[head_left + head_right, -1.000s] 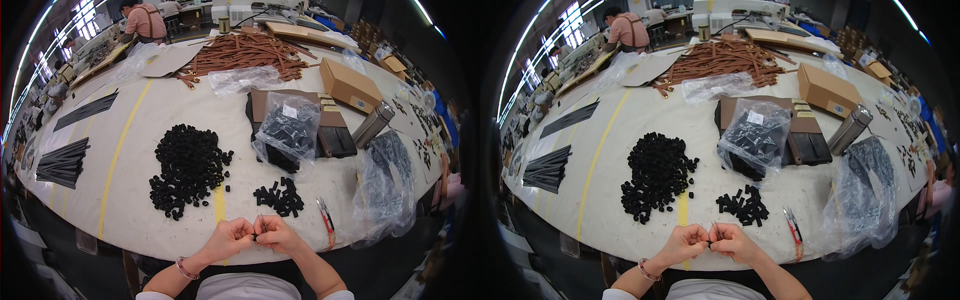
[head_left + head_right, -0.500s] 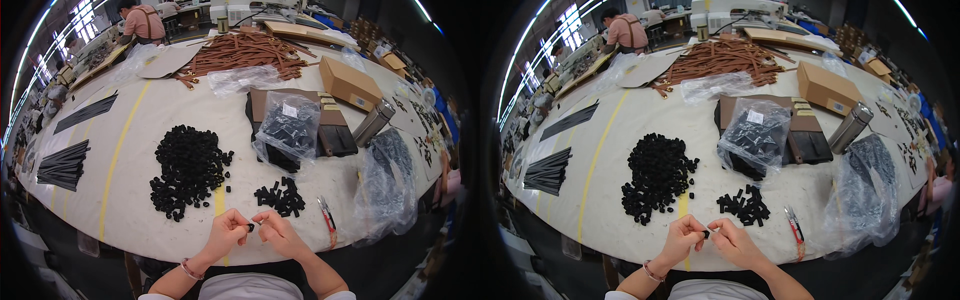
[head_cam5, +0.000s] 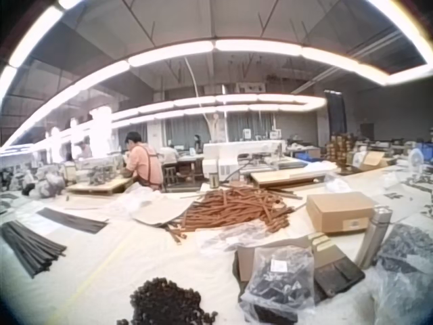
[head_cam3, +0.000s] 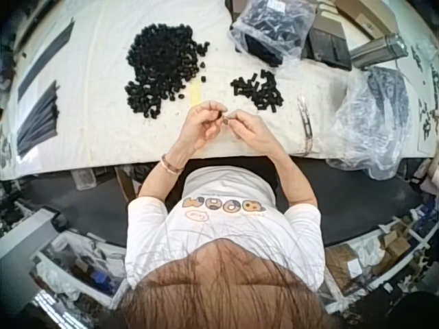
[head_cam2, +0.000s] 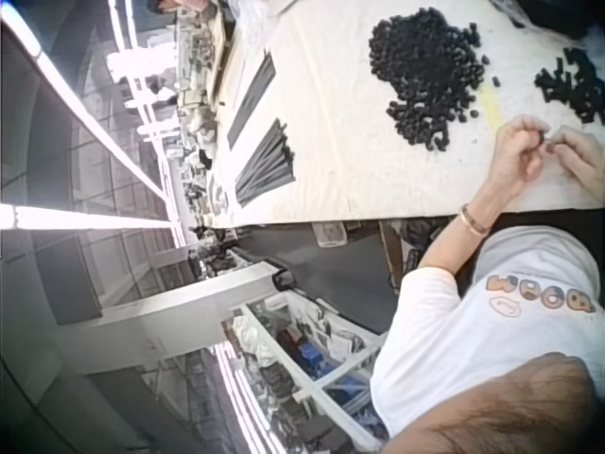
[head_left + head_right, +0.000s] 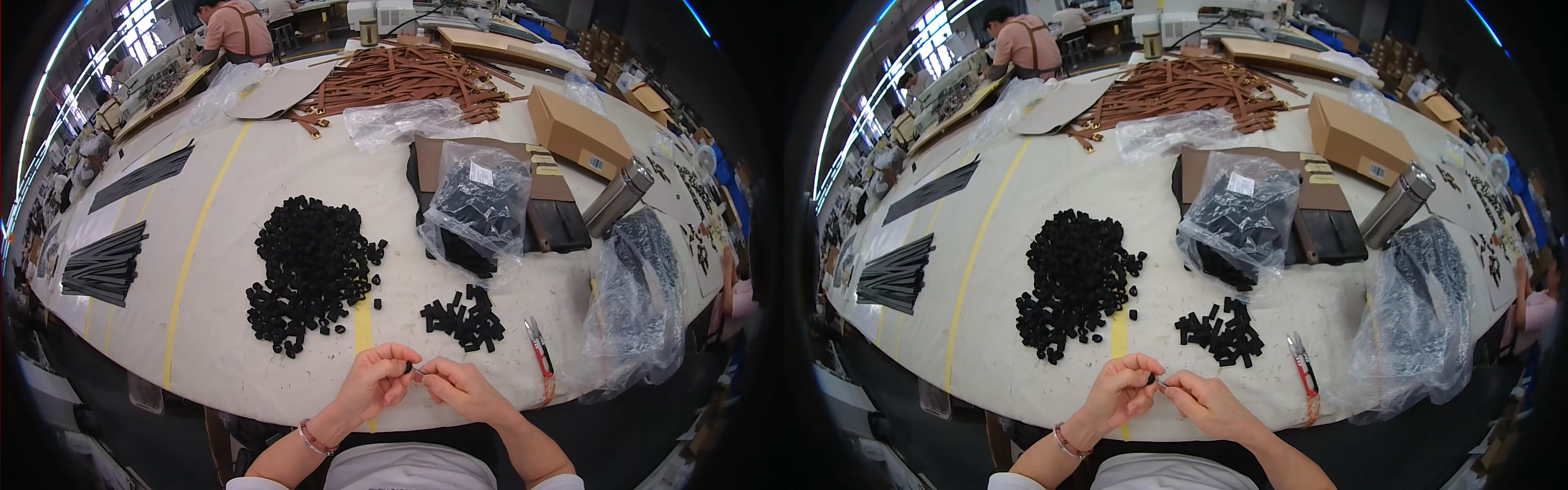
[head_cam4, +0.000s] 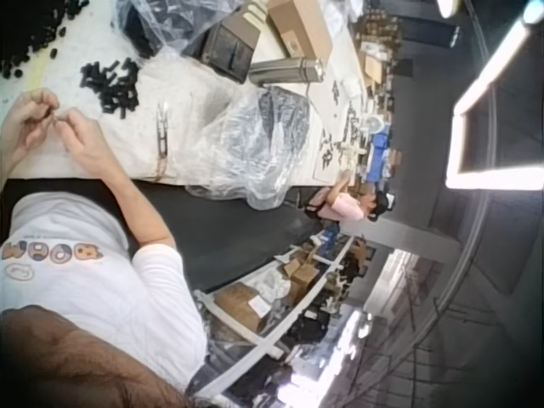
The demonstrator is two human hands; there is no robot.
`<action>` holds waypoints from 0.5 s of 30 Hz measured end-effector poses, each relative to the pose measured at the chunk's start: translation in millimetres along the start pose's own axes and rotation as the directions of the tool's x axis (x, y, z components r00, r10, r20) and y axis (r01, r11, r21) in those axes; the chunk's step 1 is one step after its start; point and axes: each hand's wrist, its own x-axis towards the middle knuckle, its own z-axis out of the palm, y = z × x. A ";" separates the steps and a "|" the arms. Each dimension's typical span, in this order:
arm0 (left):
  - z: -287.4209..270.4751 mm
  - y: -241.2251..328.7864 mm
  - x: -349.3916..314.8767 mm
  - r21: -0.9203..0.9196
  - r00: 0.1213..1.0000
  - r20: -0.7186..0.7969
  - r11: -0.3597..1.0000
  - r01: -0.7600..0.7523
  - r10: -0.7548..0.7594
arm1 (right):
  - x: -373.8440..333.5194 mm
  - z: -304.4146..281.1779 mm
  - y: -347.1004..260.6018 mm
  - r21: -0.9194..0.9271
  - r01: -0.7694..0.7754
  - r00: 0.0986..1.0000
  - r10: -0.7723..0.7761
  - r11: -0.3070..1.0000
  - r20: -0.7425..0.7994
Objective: The person assembles small black plastic buckle components by hand on a workshop table.
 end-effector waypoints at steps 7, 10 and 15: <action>-1.8 1.4 -1.2 -0.004 0.999 -0.006 0.999 0.051 -0.051 | 1.3 -0.2 -4.0 -0.039 0.076 0.997 -0.075 0.996 0.011; -2.7 2.1 -1.1 -0.026 0.995 0.022 0.995 0.096 -0.096 | 1.9 -2.9 -3.1 -0.102 0.114 0.993 -0.109 0.988 0.047; 2.7 4.3 -4.1 -0.005 0.988 -0.001 0.988 0.154 -0.154 | 2.2 -9.1 -5.8 -0.116 0.131 0.985 -0.116 0.985 0.128</action>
